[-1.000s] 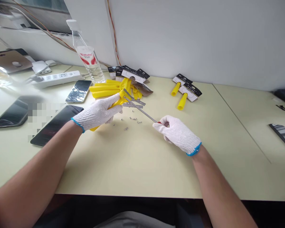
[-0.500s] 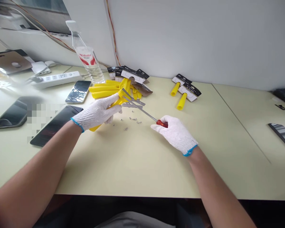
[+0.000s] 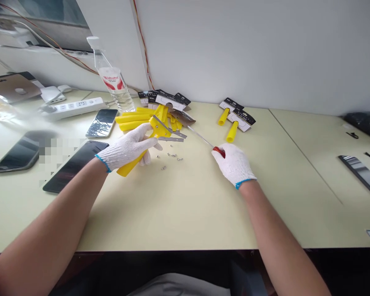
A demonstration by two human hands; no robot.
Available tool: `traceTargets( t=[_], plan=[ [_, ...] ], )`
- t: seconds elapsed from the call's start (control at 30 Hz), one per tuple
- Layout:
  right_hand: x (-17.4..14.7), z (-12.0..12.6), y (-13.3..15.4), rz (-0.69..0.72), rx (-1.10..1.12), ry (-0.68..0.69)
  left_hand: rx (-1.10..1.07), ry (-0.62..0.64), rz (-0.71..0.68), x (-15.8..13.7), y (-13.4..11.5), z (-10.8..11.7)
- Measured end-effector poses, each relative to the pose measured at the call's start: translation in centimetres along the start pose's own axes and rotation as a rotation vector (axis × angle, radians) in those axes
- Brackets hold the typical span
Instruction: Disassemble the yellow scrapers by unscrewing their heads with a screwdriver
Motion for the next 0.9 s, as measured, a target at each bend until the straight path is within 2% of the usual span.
traceTargets(
  t=[0.13, 0.27, 0.3, 0.4, 0.53, 0.63, 0.9],
  plan=[
    [0.0, 0.0, 0.0, 0.04, -0.097, -0.073, -0.008, -0.009, -0.004, -0.1, -0.5, -0.1],
    [-1.2, 1.5, 3.7, 0.178, -0.052, -0.292, 0.029, -0.017, -0.023, -0.3, -1.2, -0.4],
    [-1.5, 1.7, 5.2, 0.235, 0.0, -0.284, 0.033, -0.012, -0.027, -0.4, -1.3, -0.6],
    [-1.8, 1.5, 10.2, 0.321, 0.082, -0.15, 0.035, 0.011, -0.046, -0.5, -1.6, -1.2],
    [-1.5, 0.8, 15.0, 0.353, 0.097, -0.123, 0.04, 0.033, -0.071, -0.6, -1.7, -1.8],
    [-1.1, 0.2, 16.4, 0.353, 0.112, -0.116, 0.045, 0.025, -0.078, -0.5, -1.7, -1.8],
    [-1.0, -0.2, 16.8, 0.342, 0.17, -0.068, 0.036, 0.05, -0.048, -0.5, -1.1, -1.9]
  ],
)
Point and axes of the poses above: each hand's wrist, its own x-axis towards the middle knuckle, its own z-axis out of the back of the hand, y = z × x, the point moved 4 cm from there along x, towards the middle knuckle, and after that the axes turned 10 degrees about -z, right-handed, at the moved point
